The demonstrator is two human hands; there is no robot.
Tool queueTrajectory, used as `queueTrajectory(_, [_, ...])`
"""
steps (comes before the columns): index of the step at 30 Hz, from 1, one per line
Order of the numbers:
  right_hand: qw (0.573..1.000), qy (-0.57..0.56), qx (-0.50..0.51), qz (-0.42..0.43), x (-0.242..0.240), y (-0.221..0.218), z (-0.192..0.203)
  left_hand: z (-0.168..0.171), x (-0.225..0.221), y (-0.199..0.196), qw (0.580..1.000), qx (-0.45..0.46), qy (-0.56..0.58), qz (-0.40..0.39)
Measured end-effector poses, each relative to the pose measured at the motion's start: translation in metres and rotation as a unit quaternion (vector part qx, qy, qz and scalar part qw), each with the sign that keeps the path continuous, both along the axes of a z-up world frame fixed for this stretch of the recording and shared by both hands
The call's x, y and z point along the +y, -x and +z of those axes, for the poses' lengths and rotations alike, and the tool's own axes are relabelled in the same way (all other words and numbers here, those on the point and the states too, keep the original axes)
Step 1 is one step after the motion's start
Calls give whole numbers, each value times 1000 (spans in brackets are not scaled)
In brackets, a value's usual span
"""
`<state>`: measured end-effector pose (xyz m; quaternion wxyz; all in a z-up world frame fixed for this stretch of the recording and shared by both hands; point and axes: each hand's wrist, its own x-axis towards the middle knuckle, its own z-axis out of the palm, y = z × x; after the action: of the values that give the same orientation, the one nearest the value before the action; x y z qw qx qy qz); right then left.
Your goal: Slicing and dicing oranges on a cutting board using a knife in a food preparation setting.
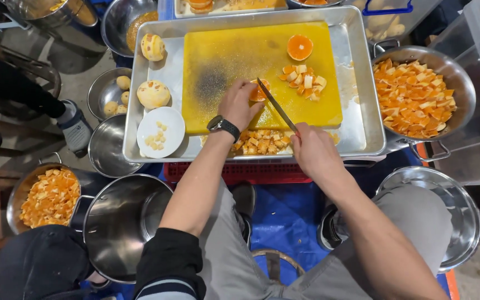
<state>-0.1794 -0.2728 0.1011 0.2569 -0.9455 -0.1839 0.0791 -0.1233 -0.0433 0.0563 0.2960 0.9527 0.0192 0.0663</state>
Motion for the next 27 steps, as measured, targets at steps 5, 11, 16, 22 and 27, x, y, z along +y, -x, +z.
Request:
queueTrajectory(5, [1000, 21, -10, -3, 6, 1, 2, -17, 3, -9, 999, -30, -12, -5])
queueTrajectory(11, [997, 63, -30, 20, 38, -23, 13, -23, 8, -7, 1000, -29, 9, 4])
queueTrajectory(16, [997, 83, -6, 5, 71, -53, 16, -33, 8, -12, 999, -18, 17, 22])
queueTrajectory(22, [991, 116, 70, -4, 22, 11, 37, -38, 9, -16, 999, -35, 26, 17])
queueTrajectory(27, [992, 121, 31, -25, 4, 28, 30, -47, 12, -20, 998, -49, 39, 16])
